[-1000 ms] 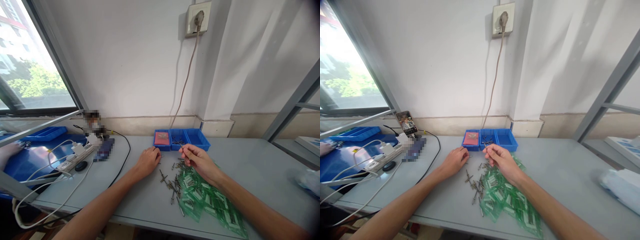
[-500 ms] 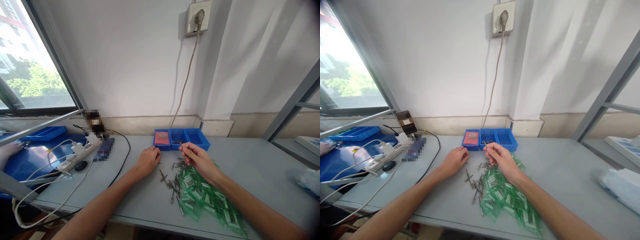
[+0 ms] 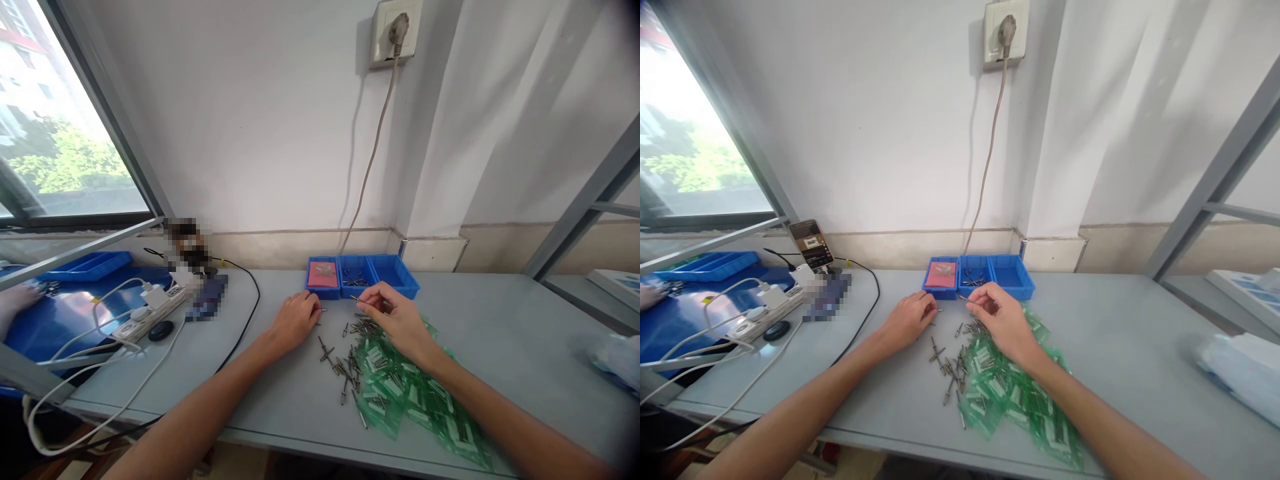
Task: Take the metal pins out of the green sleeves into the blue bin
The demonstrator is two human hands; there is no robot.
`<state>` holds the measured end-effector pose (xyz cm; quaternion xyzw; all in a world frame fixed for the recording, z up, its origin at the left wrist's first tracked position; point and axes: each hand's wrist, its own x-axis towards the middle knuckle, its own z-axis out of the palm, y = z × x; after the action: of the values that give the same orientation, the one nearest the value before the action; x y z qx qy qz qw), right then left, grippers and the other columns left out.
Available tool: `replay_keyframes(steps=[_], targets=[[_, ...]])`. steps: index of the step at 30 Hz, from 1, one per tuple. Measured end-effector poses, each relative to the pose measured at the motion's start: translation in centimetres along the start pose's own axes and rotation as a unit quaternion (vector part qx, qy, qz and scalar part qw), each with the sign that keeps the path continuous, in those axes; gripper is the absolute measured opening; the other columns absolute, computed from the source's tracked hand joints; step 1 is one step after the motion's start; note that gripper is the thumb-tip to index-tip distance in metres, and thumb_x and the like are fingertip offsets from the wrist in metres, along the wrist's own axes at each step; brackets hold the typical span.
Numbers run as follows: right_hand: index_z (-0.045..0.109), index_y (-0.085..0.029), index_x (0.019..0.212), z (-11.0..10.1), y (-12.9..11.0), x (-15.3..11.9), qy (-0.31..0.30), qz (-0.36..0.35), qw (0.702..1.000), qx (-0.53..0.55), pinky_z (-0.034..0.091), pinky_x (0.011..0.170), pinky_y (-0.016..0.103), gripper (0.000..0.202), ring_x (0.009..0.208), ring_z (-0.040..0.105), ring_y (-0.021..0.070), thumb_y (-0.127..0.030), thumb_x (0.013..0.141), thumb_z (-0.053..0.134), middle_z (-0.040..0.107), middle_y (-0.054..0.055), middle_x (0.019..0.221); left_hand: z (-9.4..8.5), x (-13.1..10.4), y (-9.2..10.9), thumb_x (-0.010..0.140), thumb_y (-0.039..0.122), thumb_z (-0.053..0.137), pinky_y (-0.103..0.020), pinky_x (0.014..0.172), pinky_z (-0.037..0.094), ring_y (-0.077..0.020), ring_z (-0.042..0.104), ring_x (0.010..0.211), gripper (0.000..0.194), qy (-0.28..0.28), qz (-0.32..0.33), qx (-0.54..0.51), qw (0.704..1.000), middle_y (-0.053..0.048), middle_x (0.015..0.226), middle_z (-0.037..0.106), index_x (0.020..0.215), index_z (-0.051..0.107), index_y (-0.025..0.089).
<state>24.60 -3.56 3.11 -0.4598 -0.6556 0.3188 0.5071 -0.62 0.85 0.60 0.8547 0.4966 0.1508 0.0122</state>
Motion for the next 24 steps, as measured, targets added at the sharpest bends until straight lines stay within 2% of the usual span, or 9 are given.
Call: replay_keyframes(steps=[10,15,24], targets=[[0.070,-0.025,0.090,-0.2,-1.0,0.0,-0.022,0.056,0.995,0.083,0.044,0.064,0.032,0.033,0.071,0.051,0.0184,-0.056,0.084,0.081,0.061,0.001,0.081,0.1,-0.1,0.0,0.103,0.022,0.052,-0.036,0.089,0.047,-0.0238,0.063,0.097,0.012,0.006,0.002,-0.003,1.000,-0.007,0.106,0.068,0.101,0.064,0.020],[0.072,-0.025,0.092,-0.3,-0.7,0.1,-0.028,0.079,0.987,0.136,0.042,0.065,0.032,0.033,0.068,0.049,0.0168,-0.056,0.086,0.080,0.056,0.000,0.077,0.0,-0.1,0.0,0.103,0.022,0.052,-0.036,0.088,0.046,-0.0242,0.063,0.097,0.013,0.003,0.002,-0.008,1.000,-0.007,0.105,0.068,0.102,0.064,0.020],[0.075,-0.021,0.093,-0.3,-0.1,0.2,-0.059,0.148,0.950,0.267,0.039,0.060,0.028,0.034,0.069,0.046,0.0142,-0.055,0.089,0.078,0.054,0.001,0.080,0.5,0.0,-0.4,0.104,0.023,0.054,-0.035,0.087,0.046,-0.0238,0.063,0.097,0.011,0.007,0.006,-0.007,1.000,-0.007,0.105,0.068,0.102,0.064,0.020]])
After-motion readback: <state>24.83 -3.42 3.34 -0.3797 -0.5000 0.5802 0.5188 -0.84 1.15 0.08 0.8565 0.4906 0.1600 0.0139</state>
